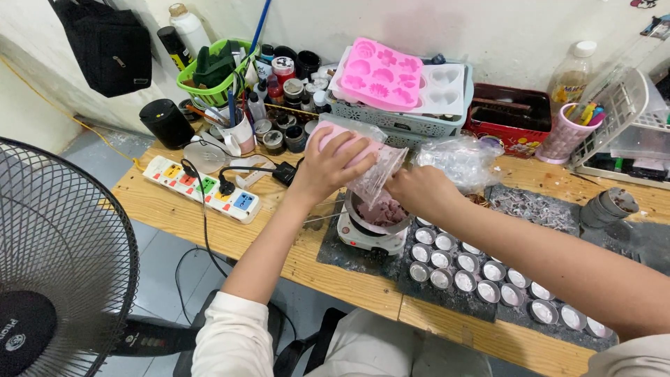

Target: The recorder is preparing pink wax melts by scooping solid wax into a melting pot on a digital scale and organizing small aluminum cups.

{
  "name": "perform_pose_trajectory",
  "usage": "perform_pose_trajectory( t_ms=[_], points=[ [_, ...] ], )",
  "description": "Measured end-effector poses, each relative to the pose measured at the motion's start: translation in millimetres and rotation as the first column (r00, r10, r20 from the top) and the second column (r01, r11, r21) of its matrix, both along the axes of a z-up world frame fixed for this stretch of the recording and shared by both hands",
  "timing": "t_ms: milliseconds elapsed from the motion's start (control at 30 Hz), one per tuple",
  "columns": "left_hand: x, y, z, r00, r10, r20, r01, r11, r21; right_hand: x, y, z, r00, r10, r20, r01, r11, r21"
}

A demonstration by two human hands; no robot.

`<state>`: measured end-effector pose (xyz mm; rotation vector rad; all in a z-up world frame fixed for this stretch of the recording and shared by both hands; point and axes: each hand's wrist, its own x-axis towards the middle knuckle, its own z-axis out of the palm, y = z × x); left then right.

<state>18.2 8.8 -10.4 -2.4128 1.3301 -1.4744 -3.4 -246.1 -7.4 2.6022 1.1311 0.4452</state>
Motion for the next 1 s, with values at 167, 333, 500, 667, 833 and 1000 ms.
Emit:
perform_pose_trajectory(
  t_ms=[167,333,500,667,833,1000],
  points=[
    [-1.1,7.7,1.3,0.999,0.028,0.036,-0.029,0.999,0.017,-21.5,3.6,34.6,0.993,-0.112,-0.043,0.108,0.991,-0.073],
    [-5.3,4.7,4.7,0.998,0.027,0.061,-0.029,0.999,0.025,-23.1,3.9,9.1,0.997,-0.054,0.051,0.055,0.998,-0.026],
    [-6.3,6.8,7.9,0.991,0.072,0.114,-0.078,0.996,0.051,-39.5,-1.2,30.3,0.995,-0.101,0.027,0.104,0.984,-0.145],
    [-6.6,-1.2,4.9,0.988,0.058,0.14,-0.063,0.997,0.033,-29.1,-4.4,17.0,0.985,-0.15,0.089,0.153,0.988,-0.03],
    [-9.6,-0.5,2.8,0.99,0.1,0.098,-0.102,0.995,0.016,-43.4,-8.1,25.5,0.991,-0.114,0.074,0.119,0.99,-0.076],
    [-14.7,-6.1,-1.7,0.993,0.12,0.022,-0.119,0.992,-0.048,-49.6,-7.9,40.3,0.987,-0.124,-0.098,0.139,0.977,0.162]
  ],
)
